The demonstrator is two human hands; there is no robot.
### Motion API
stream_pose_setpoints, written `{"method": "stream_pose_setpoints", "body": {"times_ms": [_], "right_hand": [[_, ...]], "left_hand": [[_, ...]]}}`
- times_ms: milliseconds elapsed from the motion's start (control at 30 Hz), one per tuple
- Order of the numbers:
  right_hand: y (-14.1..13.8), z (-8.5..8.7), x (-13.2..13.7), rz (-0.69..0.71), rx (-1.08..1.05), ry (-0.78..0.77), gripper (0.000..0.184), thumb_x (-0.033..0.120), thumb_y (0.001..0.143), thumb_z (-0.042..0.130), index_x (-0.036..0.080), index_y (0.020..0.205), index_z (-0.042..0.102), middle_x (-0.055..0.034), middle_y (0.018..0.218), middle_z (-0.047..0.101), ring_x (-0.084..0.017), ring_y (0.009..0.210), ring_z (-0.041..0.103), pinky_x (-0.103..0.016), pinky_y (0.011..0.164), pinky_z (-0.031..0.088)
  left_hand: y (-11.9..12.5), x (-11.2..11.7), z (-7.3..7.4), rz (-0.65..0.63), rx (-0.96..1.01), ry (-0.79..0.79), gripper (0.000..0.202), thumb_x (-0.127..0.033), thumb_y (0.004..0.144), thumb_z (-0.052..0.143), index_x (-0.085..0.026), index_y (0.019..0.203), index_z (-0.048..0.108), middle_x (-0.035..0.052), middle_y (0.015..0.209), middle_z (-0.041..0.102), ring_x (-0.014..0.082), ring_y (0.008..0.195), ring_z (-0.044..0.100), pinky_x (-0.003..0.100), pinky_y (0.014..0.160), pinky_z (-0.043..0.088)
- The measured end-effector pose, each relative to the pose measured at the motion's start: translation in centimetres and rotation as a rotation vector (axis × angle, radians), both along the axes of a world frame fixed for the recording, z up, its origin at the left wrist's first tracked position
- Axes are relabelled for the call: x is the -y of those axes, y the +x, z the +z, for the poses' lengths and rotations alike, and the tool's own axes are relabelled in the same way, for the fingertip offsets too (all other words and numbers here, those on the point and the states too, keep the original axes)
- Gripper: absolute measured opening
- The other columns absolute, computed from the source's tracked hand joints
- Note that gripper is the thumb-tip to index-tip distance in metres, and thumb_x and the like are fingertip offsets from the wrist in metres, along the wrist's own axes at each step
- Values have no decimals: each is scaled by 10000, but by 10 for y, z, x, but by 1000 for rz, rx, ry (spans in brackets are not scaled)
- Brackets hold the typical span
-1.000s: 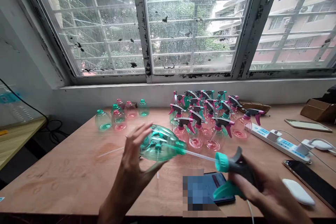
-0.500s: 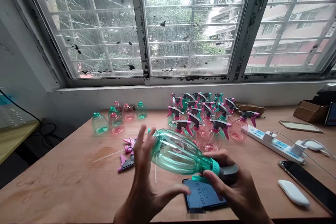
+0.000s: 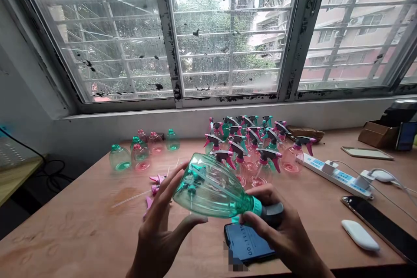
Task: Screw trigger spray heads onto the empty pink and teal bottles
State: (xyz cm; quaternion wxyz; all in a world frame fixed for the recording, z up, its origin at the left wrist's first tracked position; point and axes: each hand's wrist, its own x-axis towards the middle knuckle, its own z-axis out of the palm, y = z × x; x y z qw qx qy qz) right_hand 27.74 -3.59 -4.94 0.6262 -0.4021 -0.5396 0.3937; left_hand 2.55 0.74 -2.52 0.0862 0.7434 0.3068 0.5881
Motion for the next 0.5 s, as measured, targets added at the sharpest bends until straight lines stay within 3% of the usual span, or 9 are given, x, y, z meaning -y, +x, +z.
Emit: {"method": "stream_pose_setpoints", "body": {"times_ms": [133, 233, 333, 400, 500], "right_hand": [[-5, 2, 3, 164, -206, -117, 437, 567, 867, 940, 253, 1071, 715, 28, 741, 759, -200, 660, 761, -310, 670, 672], [-5, 1, 2, 107, -138, -78, 434, 572, 880, 926, 247, 1079, 718, 9, 762, 770, -213, 675, 766, -294, 619, 653], [-3, -4, -2, -75, 72, 91, 325, 492, 921, 908, 258, 1081, 749, -13, 840, 815, -205, 691, 773, -265, 625, 643], [-2, -7, -4, -163, 181, 225, 255, 429, 952, 887, 276, 1113, 761, -26, 945, 855, -200, 736, 806, -262, 704, 667], [-2, -10, -6, -190, 218, 296, 234, 400, 967, 874, 297, 1144, 760, -25, 1034, 872, -193, 797, 832, -249, 760, 674]], "left_hand": [[-2, -3, 5, -103, 50, 35, 671, -246, 1022, 782, -476, 1599, 529, 32, 1622, 657, 329, 1524, 622, 477, 1107, 698], [0, -1, 7, -108, 36, 83, 682, -218, 993, 812, -497, 1556, 547, 31, 1658, 612, 317, 1574, 566, 442, 1069, 719], [5, 2, 4, -37, 46, -22, 745, -471, 908, 900, -449, 1558, 536, 93, 1641, 615, 378, 1519, 619, 499, 1082, 709], [10, 3, 1, -25, 98, -138, 747, -646, 895, 841, -394, 1539, 558, 131, 1601, 639, 402, 1429, 697, 506, 1075, 710], [17, 1, 0, -52, 153, -255, 657, -671, 946, 768, -390, 1511, 588, 118, 1507, 703, 372, 1333, 768, 458, 1038, 727]]}}
